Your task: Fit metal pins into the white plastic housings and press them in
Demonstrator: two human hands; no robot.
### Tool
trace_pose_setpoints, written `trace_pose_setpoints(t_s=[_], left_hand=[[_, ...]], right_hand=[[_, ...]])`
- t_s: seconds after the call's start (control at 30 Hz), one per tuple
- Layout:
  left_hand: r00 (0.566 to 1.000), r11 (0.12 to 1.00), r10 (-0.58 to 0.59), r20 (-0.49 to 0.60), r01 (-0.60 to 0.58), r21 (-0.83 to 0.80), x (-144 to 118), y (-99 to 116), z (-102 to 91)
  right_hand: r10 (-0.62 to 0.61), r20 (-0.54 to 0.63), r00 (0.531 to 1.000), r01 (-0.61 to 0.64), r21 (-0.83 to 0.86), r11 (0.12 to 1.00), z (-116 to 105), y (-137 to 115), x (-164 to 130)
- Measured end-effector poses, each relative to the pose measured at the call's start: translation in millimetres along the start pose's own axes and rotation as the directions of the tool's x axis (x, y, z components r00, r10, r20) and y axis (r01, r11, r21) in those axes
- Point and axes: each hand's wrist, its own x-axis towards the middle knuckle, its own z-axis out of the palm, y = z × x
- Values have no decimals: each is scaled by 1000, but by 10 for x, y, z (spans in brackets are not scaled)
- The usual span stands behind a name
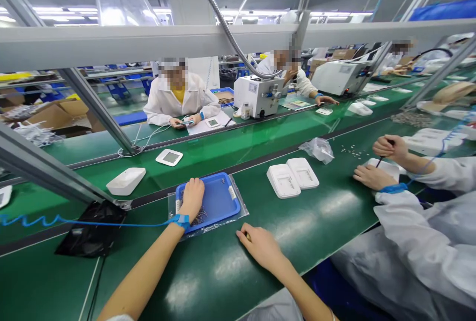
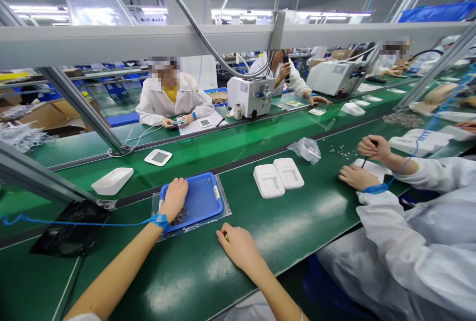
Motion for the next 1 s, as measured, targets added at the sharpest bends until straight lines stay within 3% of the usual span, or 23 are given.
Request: trace_pose_setpoints(t_s=[0.23, 0.47, 0.7, 0.8, 0.87, 1.0], left_hand=[[990, 992, 26, -140, -43, -117, -88, -144, 88], [960, 916, 13, -280, -124, -382, -82, -153, 104], [968, 768, -29, -250, -139, -626, -135, -207, 133], [979, 736, -34, -200, -111, -667, -211, -266, 168], [984, 723, -28, -174, -100, -684, -263, -291, 164], [985, 690, 8, -173, -131, -712, -363, -304, 90]], right_hand=[[31, -41, 999, -31, 6, 999, 50, -30, -45], [11, -43, 999, -10, 11, 1000, 11, -10, 23], [18, -41, 999, -20, -49, 999, -15, -91, 28], [60, -59, 996, -62, -30, 998, -156, -56, 24], [134, -138, 981, -141, -40, 989, -332, 43, 78], [307, -334, 891, -363, -118, 924, -683, 342, 269]])
